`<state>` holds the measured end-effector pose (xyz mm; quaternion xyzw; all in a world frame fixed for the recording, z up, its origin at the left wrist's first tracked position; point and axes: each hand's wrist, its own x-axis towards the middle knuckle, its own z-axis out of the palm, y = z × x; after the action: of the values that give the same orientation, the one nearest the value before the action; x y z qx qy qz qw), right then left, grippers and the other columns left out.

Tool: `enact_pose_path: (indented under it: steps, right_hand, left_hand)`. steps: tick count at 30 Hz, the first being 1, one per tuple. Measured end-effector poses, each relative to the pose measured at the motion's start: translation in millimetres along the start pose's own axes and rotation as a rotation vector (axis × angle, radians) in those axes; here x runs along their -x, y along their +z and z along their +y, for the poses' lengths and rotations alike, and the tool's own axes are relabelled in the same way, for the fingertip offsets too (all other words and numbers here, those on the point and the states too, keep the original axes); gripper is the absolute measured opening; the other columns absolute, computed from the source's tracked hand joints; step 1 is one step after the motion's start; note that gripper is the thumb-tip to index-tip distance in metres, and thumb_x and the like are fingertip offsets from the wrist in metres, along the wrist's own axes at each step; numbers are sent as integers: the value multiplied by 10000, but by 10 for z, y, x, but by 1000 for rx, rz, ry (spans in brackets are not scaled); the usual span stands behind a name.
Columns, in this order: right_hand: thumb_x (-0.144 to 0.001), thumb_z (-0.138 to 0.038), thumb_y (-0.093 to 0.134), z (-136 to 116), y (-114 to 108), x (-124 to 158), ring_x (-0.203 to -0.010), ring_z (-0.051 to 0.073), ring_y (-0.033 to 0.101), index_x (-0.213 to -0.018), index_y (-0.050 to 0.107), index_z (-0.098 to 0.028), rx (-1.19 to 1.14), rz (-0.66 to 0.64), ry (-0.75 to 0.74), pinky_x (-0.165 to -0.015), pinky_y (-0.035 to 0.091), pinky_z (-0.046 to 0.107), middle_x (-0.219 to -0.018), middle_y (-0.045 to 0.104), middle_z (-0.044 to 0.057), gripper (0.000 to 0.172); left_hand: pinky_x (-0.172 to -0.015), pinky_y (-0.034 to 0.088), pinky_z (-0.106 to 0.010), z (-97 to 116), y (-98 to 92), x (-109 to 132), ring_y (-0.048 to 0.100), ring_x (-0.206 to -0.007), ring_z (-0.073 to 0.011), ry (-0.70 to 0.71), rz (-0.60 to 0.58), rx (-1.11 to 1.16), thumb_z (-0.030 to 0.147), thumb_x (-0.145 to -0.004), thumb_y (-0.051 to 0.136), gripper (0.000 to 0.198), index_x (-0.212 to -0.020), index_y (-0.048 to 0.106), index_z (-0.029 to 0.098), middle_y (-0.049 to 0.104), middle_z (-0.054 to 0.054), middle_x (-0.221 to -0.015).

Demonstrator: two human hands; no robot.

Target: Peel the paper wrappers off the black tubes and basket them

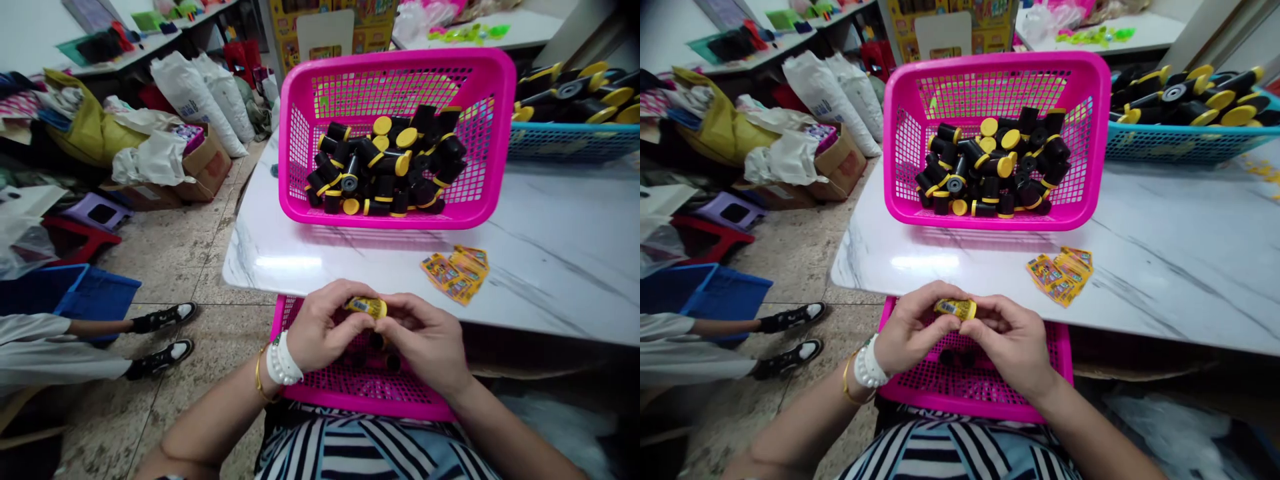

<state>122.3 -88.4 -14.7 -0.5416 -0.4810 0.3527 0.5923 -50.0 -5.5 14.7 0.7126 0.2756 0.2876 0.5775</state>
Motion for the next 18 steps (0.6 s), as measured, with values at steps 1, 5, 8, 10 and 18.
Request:
enact_pose_path:
  steps: [1,5,8,10,18]
  right_hand:
    - [-795,-374,837,14,9,13,-588,161,736,-916,759,-212,-64,-28,85,-532,633,236,-753,787,18,216]
    - [-810,-380,824,27,-59,19,-575,138,712,-855,754,-191,-131,-154,210,-543,607,201,-682,754,12,207]
    - [-841,-332,800,-3,-146,-26,-772,167,758,-1135,749,-248,-77,-167,118,-653,646,251,-991,778,56,310]
    - [-830,-265,810,-23,-175,-54,-906,194,751,-1202,737,-295,33,-180,-27,-741,656,302,-1116,743,67,381]
    - [-820,-65,778,-20,-185,-51,-861,153,699,-1110,772,-320,171,-25,-347,-715,622,260,-970,690,19,386]
  left_hand:
    - [-885,513,-329,-12,1,-12,668,-970,-201,-5,-38,36,278,-912,674,195,-1091,695,202,723,-81,-1044]
    - [-594,471,-227,-93,-17,-73,615,-657,-115,-213,-170,306,388,-917,664,243,-1027,658,170,693,-40,-825]
    - [-431,301,-175,-134,2,-105,445,-449,-51,-390,-123,389,497,-885,687,346,-881,600,162,578,40,-590]
    - [-390,257,-175,-136,41,-115,399,-389,-41,-457,-120,474,549,-849,710,400,-861,585,169,534,68,-516]
    - [-324,213,-163,-154,283,-77,291,-277,-10,-576,-117,947,493,-744,836,429,-820,574,163,480,112,-415]
